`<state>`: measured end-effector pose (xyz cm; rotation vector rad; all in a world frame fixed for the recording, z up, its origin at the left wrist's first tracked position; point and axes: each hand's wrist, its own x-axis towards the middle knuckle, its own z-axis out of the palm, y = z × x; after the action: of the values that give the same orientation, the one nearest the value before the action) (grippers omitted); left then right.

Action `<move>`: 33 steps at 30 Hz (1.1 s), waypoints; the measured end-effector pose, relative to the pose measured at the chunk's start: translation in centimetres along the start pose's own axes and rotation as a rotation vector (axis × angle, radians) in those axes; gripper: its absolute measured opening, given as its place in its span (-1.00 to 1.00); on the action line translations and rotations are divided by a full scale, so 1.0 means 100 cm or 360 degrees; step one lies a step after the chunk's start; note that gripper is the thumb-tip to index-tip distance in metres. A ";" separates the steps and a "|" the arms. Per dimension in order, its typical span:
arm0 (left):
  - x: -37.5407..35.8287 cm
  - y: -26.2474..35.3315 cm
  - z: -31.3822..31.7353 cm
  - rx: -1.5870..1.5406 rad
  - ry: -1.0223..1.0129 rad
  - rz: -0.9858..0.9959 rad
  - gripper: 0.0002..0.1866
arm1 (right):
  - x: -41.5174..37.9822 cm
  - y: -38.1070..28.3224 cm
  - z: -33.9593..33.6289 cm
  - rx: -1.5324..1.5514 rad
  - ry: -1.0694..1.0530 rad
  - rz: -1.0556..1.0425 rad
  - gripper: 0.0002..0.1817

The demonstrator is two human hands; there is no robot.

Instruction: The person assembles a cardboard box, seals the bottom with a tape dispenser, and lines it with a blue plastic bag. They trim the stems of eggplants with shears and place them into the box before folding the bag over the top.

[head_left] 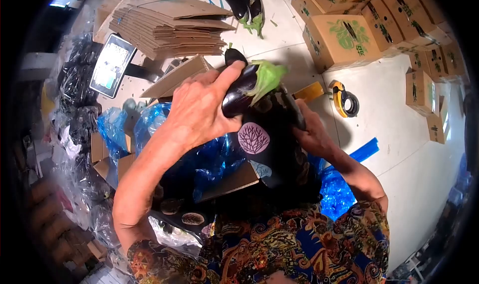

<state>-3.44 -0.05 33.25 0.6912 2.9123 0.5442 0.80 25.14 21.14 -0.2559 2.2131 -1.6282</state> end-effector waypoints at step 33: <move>-0.213 -0.044 -0.091 -0.2014 0.0348 -0.1374 0.06 | 0.073 -0.089 0.195 -0.1193 -0.1065 -0.0335 -0.49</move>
<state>12.18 -16.22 40.42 -0.7407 1.9502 1.9563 1.35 2.61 23.12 -1.0799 2.1582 -0.5565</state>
